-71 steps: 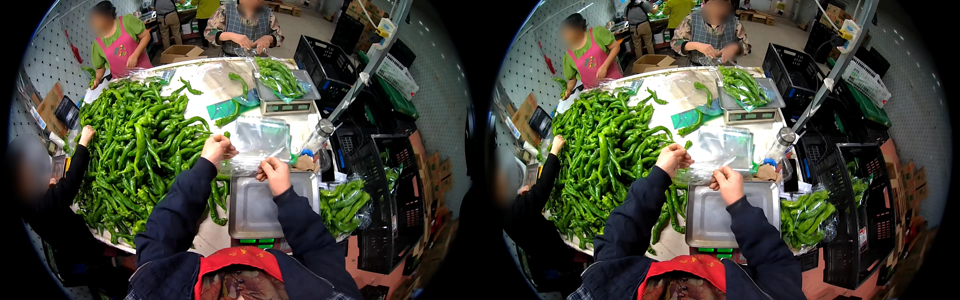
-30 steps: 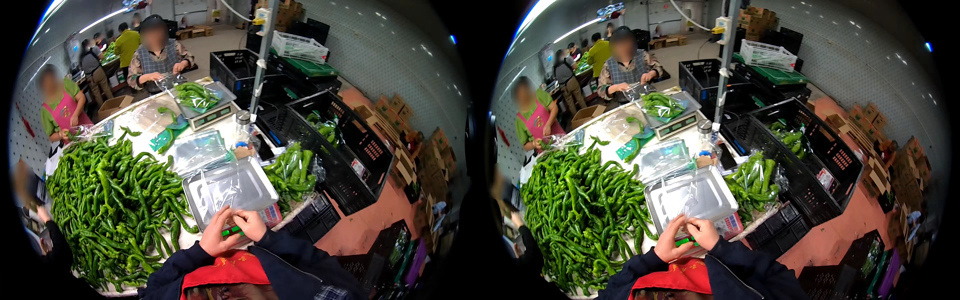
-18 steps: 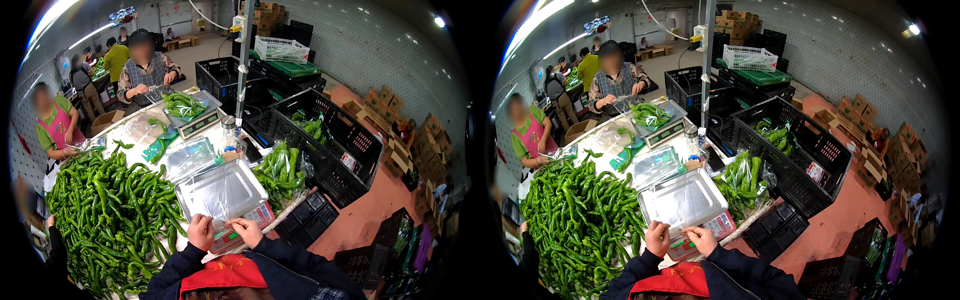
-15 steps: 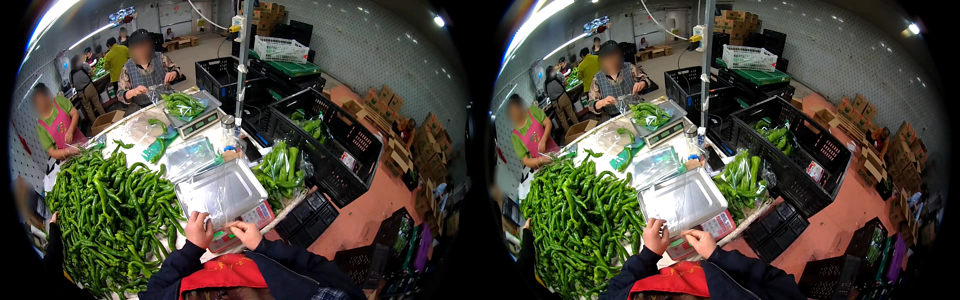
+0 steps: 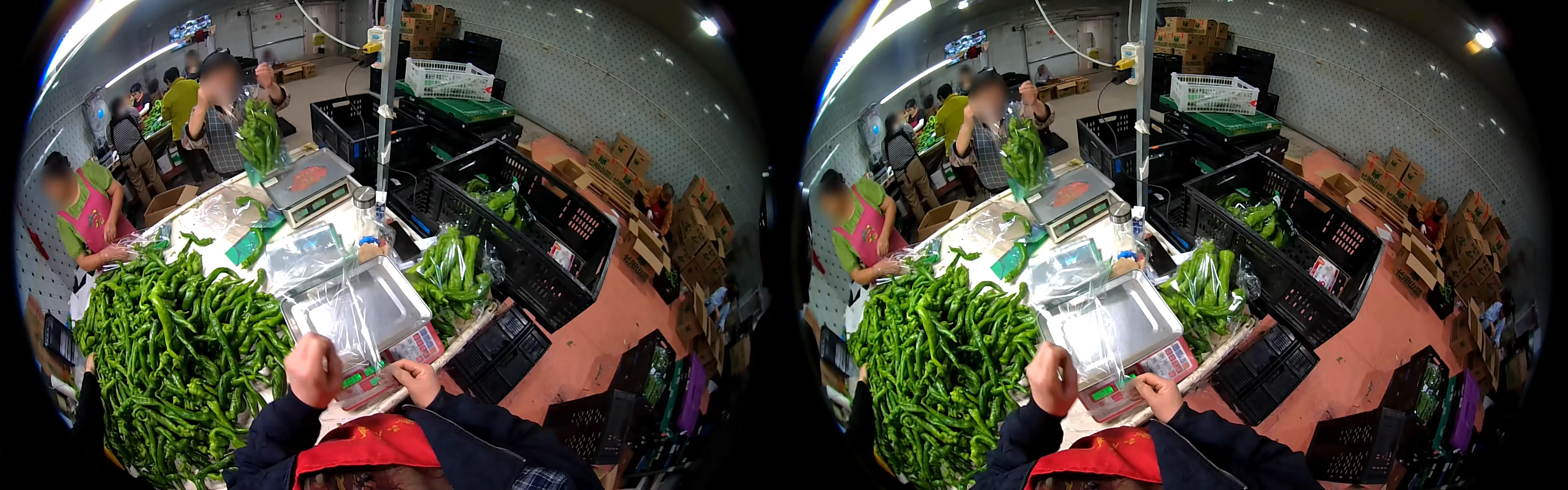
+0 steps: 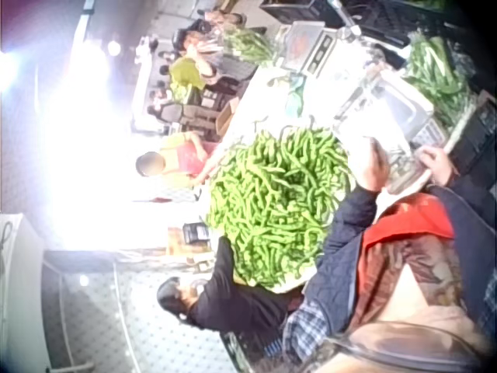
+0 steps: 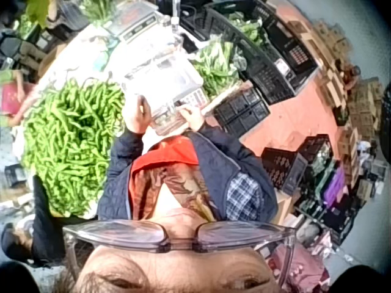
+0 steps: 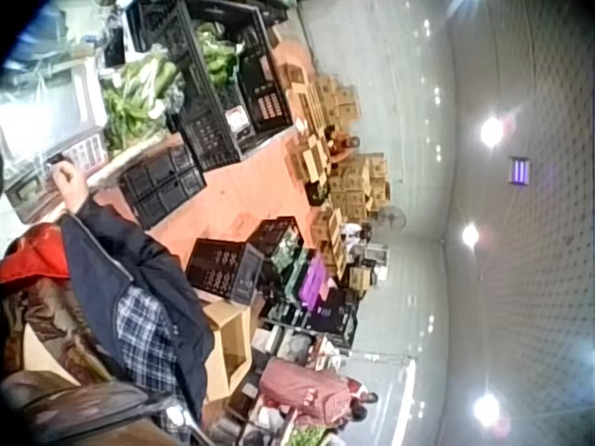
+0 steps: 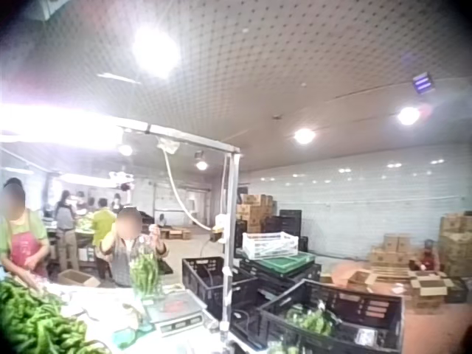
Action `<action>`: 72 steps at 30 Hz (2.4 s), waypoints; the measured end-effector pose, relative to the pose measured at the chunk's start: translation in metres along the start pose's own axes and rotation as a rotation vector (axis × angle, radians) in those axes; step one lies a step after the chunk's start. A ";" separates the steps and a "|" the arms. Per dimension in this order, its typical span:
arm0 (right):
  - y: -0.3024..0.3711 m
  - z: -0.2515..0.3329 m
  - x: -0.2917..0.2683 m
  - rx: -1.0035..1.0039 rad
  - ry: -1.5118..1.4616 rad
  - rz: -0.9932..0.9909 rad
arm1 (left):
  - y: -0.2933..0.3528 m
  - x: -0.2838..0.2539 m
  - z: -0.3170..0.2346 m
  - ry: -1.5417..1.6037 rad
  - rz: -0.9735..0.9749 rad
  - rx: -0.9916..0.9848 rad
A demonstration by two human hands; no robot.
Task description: The person selects green peppers from a large pile on a table, places them into clear plastic bags, weighs the bags on a digital scale, and then places the sealed bags into a black crate. The person repeats this process multiple times.
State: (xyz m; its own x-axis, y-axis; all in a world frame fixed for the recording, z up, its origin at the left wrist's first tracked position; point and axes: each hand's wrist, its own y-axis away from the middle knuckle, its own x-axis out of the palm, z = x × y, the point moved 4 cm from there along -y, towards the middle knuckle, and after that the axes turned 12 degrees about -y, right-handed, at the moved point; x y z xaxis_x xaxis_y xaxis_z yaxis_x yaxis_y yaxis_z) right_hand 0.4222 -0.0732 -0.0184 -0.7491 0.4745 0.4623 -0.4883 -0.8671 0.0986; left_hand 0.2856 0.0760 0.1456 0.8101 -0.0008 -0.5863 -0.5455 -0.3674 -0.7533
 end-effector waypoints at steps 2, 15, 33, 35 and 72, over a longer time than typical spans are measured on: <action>0.002 -0.001 -0.006 0.068 0.019 -0.016 | 0.003 0.000 -0.018 0.034 0.053 0.099; 0.012 0.067 0.071 -0.395 0.698 0.510 | 0.036 0.061 0.024 0.075 0.294 -0.159; 0.003 -0.004 0.044 -0.417 0.978 0.458 | 0.046 0.019 -0.098 0.161 0.432 0.143; 0.014 0.064 0.055 -0.622 0.787 0.172 | 0.055 0.026 -0.103 0.167 0.324 0.156; 0.052 0.118 -0.127 -0.693 0.612 0.078 | 0.050 0.110 -0.319 0.275 0.489 0.144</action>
State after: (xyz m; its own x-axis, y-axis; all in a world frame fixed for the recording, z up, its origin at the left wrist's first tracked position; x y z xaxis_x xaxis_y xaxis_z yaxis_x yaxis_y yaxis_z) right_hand 0.5455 -0.1965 0.0321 -0.8008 0.5869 -0.1195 -0.4373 -0.7092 -0.5530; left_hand 0.4159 -0.2389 0.1380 0.4721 -0.3875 -0.7918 -0.8786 -0.1336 -0.4585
